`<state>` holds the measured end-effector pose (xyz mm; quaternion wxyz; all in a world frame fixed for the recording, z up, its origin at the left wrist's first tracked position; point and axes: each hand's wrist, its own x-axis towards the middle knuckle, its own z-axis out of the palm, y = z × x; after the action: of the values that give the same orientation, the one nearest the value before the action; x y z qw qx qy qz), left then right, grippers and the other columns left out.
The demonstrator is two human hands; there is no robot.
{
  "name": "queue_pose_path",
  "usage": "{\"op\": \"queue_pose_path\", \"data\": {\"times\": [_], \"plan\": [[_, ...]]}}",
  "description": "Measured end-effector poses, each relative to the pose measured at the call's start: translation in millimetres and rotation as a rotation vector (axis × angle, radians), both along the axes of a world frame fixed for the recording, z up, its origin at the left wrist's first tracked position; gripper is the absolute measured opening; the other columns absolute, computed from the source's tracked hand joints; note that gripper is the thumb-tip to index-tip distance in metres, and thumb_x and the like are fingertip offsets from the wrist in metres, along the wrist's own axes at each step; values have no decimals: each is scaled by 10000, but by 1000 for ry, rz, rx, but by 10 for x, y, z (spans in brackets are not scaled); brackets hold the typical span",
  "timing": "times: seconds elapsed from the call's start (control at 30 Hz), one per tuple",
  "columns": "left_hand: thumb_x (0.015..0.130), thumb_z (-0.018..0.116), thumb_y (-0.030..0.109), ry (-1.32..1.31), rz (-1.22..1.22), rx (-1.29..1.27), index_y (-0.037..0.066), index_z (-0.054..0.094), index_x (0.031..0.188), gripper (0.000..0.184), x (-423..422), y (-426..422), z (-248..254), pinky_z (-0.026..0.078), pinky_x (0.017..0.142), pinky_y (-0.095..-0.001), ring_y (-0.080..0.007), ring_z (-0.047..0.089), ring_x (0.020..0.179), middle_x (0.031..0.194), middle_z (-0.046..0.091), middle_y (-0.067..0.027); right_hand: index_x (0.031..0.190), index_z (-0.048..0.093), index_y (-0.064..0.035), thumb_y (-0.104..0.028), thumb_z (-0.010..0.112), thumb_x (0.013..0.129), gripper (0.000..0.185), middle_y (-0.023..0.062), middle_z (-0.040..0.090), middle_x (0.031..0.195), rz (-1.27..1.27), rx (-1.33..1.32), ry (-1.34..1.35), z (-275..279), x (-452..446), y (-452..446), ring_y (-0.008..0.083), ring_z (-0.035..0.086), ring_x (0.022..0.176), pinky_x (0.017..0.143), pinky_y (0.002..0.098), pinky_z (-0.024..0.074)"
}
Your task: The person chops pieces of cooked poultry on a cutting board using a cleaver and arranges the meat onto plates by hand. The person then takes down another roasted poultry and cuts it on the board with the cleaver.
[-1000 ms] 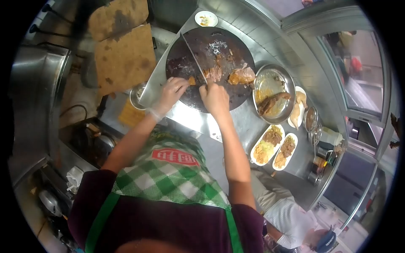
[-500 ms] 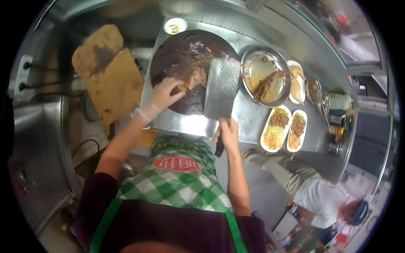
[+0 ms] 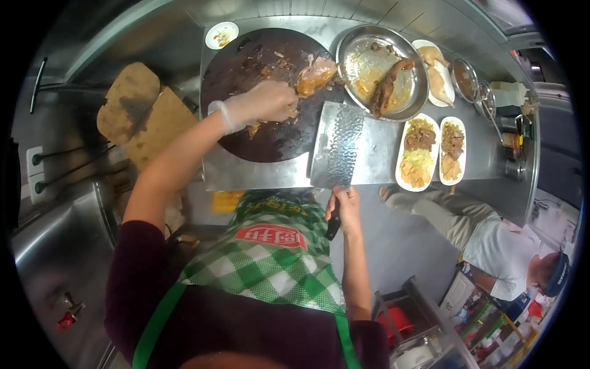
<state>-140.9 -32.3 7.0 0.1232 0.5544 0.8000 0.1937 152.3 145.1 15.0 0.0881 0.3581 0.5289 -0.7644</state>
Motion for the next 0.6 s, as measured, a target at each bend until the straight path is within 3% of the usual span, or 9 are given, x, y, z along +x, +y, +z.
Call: {"op": "queue_pose_path", "data": {"times": [0.03,0.13,0.17,0.27,0.33,0.37,0.47,0.5,0.6], "plan": [[745,698,153,-116,22,-15,84,649,907,183,-26,-3,92,468,677,-320,-186,591,783,802,609,-21,776,455,-60,-145,460,913,161,52,455,498,4,4,-10,26,4,2,181,475,337,345,291,414],[782,697,135,-817,251,209,66,629,882,139,-76,-266,432,460,640,-252,-92,586,726,849,650,-12,767,470,-51,-145,472,916,177,52,476,503,42,34,-23,60,32,44,179,480,339,342,287,405],[806,702,132,-818,328,164,47,604,896,158,-67,-371,476,440,644,-211,-34,534,698,841,644,5,771,472,-48,-145,475,918,175,52,479,505,49,20,-20,65,55,56,178,480,339,344,286,405],[806,690,102,-804,420,124,41,590,945,182,82,-775,159,439,639,-218,-51,523,691,814,618,0,829,501,-25,-128,493,920,138,52,492,519,83,-7,-30,86,80,57,173,486,350,357,278,399],[800,691,88,-674,524,243,32,576,959,203,347,-880,171,430,629,-220,-58,519,690,787,597,7,843,504,-20,-123,498,918,128,53,493,520,128,9,-50,118,44,53,173,488,351,359,277,399],[799,682,63,-584,641,262,29,576,958,194,478,-899,224,464,672,-237,-97,566,746,860,613,-34,830,494,-24,-125,495,915,132,53,490,516,160,31,-66,154,18,50,175,486,347,356,279,403],[810,654,32,-282,680,513,26,579,980,186,829,-1001,-104,500,729,-262,-170,610,869,986,614,-95,825,485,-27,-121,493,909,127,54,487,513,197,21,-66,166,-30,32,177,485,341,351,282,407],[820,635,13,-193,649,450,34,589,1006,193,918,-1043,-124,502,831,-314,-261,600,1000,1124,591,-139,829,485,-25,-118,493,908,122,54,488,513,203,5,-60,160,-27,22,177,486,340,351,282,406],[797,654,20,-39,647,467,55,574,1034,253,1136,-1049,-151,454,898,-382,-317,579,1016,1122,603,-117,824,482,-28,-105,489,902,110,55,486,510,204,-10,-75,144,-38,1,178,485,335,346,282,406]]}}
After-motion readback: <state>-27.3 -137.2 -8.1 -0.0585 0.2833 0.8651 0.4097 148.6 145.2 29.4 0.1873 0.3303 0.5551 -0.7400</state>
